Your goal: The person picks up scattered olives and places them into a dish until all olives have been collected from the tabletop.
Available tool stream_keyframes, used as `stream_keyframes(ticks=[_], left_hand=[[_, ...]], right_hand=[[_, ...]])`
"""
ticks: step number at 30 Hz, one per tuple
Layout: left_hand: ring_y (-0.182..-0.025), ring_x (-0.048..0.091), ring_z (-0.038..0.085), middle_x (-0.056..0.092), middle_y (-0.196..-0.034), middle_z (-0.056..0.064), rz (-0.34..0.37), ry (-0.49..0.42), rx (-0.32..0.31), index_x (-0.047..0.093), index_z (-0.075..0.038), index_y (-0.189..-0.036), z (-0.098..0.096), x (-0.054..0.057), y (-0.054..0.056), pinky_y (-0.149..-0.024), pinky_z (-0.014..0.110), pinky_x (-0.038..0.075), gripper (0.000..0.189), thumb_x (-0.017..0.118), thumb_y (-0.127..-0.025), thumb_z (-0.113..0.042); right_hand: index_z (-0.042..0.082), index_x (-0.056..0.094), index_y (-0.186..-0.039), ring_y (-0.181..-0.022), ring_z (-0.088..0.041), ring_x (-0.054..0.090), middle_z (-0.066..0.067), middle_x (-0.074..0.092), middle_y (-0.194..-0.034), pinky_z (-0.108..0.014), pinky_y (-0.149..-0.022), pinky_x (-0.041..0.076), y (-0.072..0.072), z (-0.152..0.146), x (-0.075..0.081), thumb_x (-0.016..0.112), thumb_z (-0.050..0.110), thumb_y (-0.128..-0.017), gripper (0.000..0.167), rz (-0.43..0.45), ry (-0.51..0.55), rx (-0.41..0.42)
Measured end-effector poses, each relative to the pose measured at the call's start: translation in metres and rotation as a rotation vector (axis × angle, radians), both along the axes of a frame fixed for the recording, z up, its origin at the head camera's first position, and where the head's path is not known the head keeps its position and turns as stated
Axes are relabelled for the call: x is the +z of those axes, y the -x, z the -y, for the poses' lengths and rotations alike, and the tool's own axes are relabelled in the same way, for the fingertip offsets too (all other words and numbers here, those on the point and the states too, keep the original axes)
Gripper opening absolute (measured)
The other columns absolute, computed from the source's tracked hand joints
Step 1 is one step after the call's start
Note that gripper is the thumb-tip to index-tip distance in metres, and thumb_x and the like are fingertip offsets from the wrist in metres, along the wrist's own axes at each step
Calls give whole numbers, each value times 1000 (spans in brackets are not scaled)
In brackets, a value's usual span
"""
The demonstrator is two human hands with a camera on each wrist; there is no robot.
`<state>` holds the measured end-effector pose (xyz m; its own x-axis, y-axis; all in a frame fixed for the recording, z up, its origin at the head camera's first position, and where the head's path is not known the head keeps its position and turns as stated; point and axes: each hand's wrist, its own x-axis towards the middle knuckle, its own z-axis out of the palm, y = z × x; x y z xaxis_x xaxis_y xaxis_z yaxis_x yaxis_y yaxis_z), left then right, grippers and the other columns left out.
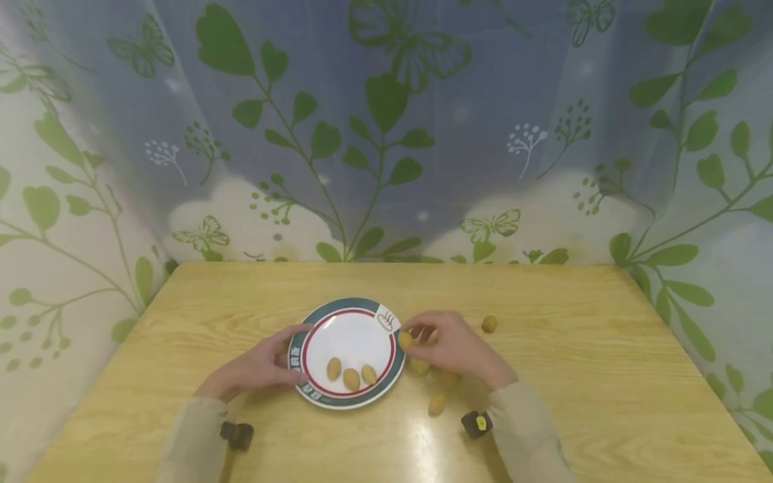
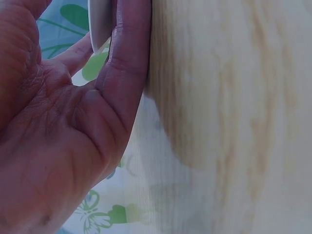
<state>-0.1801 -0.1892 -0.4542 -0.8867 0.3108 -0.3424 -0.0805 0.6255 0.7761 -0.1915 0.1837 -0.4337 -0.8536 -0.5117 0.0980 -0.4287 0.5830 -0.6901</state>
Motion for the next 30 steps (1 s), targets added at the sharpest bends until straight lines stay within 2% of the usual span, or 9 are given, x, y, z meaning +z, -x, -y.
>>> stream_keyframes(ticks=[8, 22, 30], left_hand=[[-88, 58, 19, 58, -121, 11, -4, -14, -18, 38, -25, -157, 0, 0, 2, -78, 32, 47, 92, 88, -80, -23], [-91, 59, 20, 57, -127, 11, 3, -26, -10, 38, -25, -157, 0, -1, 1, -79, 31, 49, 92, 88, -80, -23], [-87, 59, 19, 59, -117, 10, 2, -18, -15, 38, -26, -157, 0, -2, 1, -78, 31, 48, 92, 88, -80, -22]], right_hand=[[19, 76, -115, -88, -8, 65, 3, 74, -100, -24, -72, 56, 1, 12, 0, 81, 22, -88, 27, 14, 21, 5], [17, 76, -113, -80, -5, 63, 7, 71, -87, -23, -68, 54, 3, 28, -5, 81, 19, -87, 27, -7, 61, 71], [17, 76, -112, -76, -4, 61, 8, 69, -83, -22, -66, 52, 1, 40, -5, 81, 20, -87, 26, -38, 56, 100]])
